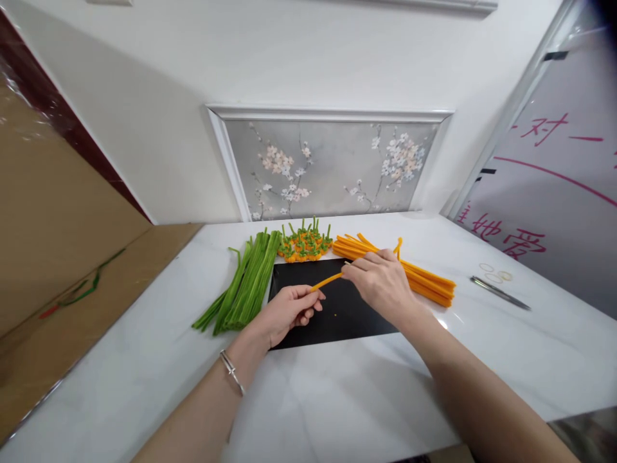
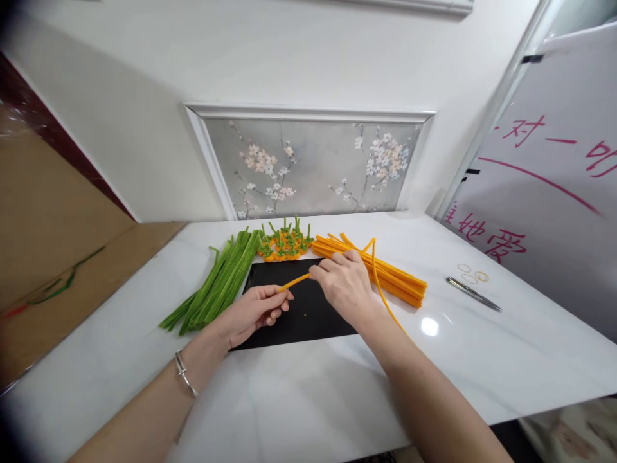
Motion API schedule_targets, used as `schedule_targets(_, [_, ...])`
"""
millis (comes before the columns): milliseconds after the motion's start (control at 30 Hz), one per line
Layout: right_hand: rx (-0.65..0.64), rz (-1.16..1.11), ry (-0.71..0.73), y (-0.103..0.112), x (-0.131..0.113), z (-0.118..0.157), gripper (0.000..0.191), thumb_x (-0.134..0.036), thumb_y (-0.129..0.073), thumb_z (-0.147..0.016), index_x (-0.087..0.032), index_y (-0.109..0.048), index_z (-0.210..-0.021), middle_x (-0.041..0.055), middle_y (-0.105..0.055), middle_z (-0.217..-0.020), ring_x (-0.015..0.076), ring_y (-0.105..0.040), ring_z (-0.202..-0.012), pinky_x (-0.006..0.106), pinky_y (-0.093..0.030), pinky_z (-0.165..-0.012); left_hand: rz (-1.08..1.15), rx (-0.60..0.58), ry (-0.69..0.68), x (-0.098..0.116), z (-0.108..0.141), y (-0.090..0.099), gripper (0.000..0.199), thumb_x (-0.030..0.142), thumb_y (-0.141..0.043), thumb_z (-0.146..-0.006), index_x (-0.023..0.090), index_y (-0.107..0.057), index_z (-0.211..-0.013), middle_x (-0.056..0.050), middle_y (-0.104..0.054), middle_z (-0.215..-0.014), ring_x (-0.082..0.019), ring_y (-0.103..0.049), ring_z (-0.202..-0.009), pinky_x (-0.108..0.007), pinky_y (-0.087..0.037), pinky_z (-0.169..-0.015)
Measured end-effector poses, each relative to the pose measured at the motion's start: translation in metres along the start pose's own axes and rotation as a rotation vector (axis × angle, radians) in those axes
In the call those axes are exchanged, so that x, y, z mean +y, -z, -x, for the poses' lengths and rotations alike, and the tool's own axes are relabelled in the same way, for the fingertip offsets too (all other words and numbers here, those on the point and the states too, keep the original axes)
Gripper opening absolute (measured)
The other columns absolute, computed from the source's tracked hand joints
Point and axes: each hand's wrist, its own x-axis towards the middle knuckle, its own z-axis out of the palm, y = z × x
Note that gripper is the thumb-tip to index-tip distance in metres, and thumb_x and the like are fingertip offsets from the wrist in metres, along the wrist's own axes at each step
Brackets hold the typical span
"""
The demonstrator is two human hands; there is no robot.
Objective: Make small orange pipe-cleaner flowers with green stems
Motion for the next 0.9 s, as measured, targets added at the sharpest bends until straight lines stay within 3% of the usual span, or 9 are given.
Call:
schedule_targets(167, [-0.18,0.045,-0.31,-0.007,0.017,0.001,0.031,-0.007,-0.039,-0.09,-0.02,-0.063,-0.103,0.0086,-0.068,-0.096,0.0226,-0.064,-0.082,0.031,-0.039,-0.066,0.005,0.057,0.002,-0.002,-0.001,-0.001,0.024,0.037,-0.068,-0.077,0.013,-0.065,-0.082,0.0,-0.059,-0.071,-0.004,-0.044,-0.051,-0.016,-0.034,-0.046])
schedule_targets(333, [-0.294,0.044,-0.467,-0.019,0.028,0.002,0.024,-0.031,-0.045,-0.094,-0.024,-0.063,-0.107,0.0098,-0.069,-0.102,0.0252,-0.067,-0.085,0.031,-0.044,-0.064,-0.029,0.037,-0.005,-0.005,-0.002,-0.001,0.024,0.037,-0.068,-0.077,0.014,-0.067,-0.083,-0.001,-0.061,-0.072,-0.005,-0.045,-0.053,-0.016,-0.036,-0.048])
schedule_targets(567, [-0.375,0.05,-0.483,-0.034,0.03,0.0,0.02,-0.023,-0.052,-0.089,-0.023,-0.067,-0.101,0.0105,-0.071,-0.1,0.0257,-0.068,-0.086,0.03,-0.046,-0.065,-0.017,0.047,-0.007,-0.005,-0.002,-0.002,0.023,0.035,-0.069,-0.075,0.013,-0.067,-0.083,-0.001,-0.061,-0.073,-0.005,-0.046,-0.054,-0.016,-0.036,-0.048])
schedule_targets(900, [-0.383,0.04,-0.372,-0.024,0.019,-0.002,0.039,-0.006,-0.043,-0.085,-0.025,-0.064,-0.112,0.0097,-0.068,-0.107,0.0236,-0.068,-0.088,0.029,-0.044,-0.065,-0.012,0.095,-0.037,-0.004,-0.002,-0.003,0.02,0.032,-0.063,-0.083,0.013,-0.064,-0.089,-0.002,-0.061,-0.077,-0.005,-0.048,-0.056,-0.014,-0.039,-0.049])
